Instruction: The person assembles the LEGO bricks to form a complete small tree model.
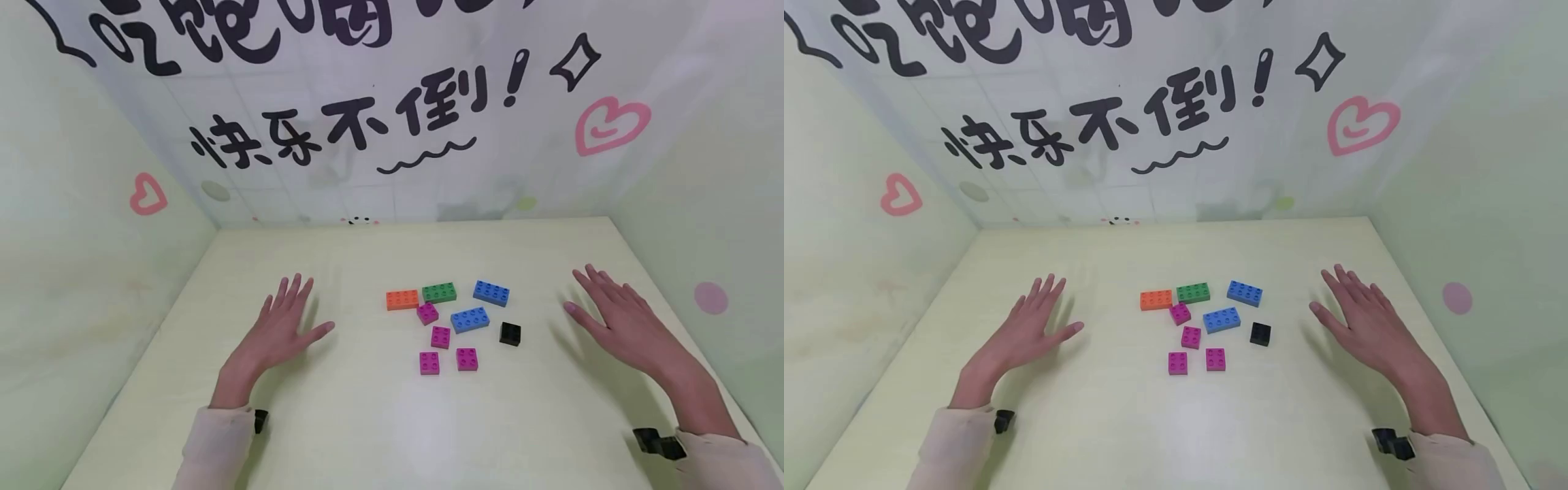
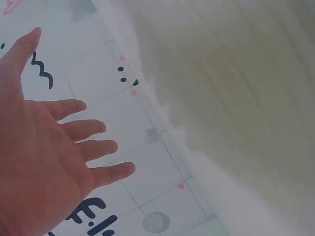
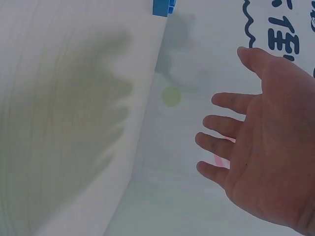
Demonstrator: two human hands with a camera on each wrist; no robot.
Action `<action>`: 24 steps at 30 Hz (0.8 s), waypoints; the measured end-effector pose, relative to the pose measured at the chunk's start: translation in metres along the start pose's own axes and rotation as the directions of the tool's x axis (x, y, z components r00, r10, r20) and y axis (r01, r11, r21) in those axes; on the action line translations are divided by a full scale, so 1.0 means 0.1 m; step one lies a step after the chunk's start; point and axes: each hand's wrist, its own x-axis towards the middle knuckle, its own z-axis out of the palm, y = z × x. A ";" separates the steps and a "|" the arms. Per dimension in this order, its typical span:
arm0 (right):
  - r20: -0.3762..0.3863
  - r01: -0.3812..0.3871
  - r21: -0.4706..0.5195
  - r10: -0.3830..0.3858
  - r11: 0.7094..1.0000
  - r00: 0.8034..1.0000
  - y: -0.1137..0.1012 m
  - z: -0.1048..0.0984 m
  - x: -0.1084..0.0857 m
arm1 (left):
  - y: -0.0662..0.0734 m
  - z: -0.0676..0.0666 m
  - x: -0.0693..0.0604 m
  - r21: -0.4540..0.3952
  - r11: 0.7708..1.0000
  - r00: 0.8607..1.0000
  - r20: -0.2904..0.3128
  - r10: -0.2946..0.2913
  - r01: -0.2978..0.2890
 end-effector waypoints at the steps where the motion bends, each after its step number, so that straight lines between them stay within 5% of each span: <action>1: -0.003 0.004 0.000 -0.004 1.000 1.000 -0.01 0.00 0.00 | 0.01 0.00 0.01 0.000 1.000 1.000 -0.009 0.007 -0.007; 4: -0.007 0.015 0.022 -0.015 1.000 1.000 -0.04 -0.01 0.01 | 0.04 0.00 0.05 -0.036 0.998 0.998 -0.035 0.047 -0.048; 8: 0.012 0.006 0.102 -0.007 0.995 1.000 -0.15 -0.01 0.05 | 0.17 0.03 0.10 -0.232 0.965 0.992 -0.073 0.105 -0.119; 10: 0.023 0.001 0.144 -0.004 0.990 1.000 -0.24 0.01 0.07 | 0.28 0.05 0.13 -0.382 0.910 0.987 -0.085 0.136 -0.158; 13: 0.023 0.034 0.168 -0.038 0.985 0.999 -0.36 0.07 0.10 | 0.45 0.12 0.18 -0.588 0.785 0.980 -0.085 0.180 -0.196; 17: 0.006 0.112 0.197 -0.115 0.974 0.993 -0.52 0.17 0.12 | 0.68 0.23 0.25 -0.758 0.633 0.975 -0.013 0.221 -0.154; 21: 0.020 0.147 0.297 -0.160 0.943 0.987 -0.65 0.27 0.13 | 0.88 0.38 0.30 -0.814 0.576 0.962 0.098 0.255 -0.070; 24: 0.045 0.156 0.403 -0.190 0.902 0.981 -0.72 0.35 0.14 | 1.01 0.49 0.31 -0.826 0.563 0.950 0.166 0.264 -0.013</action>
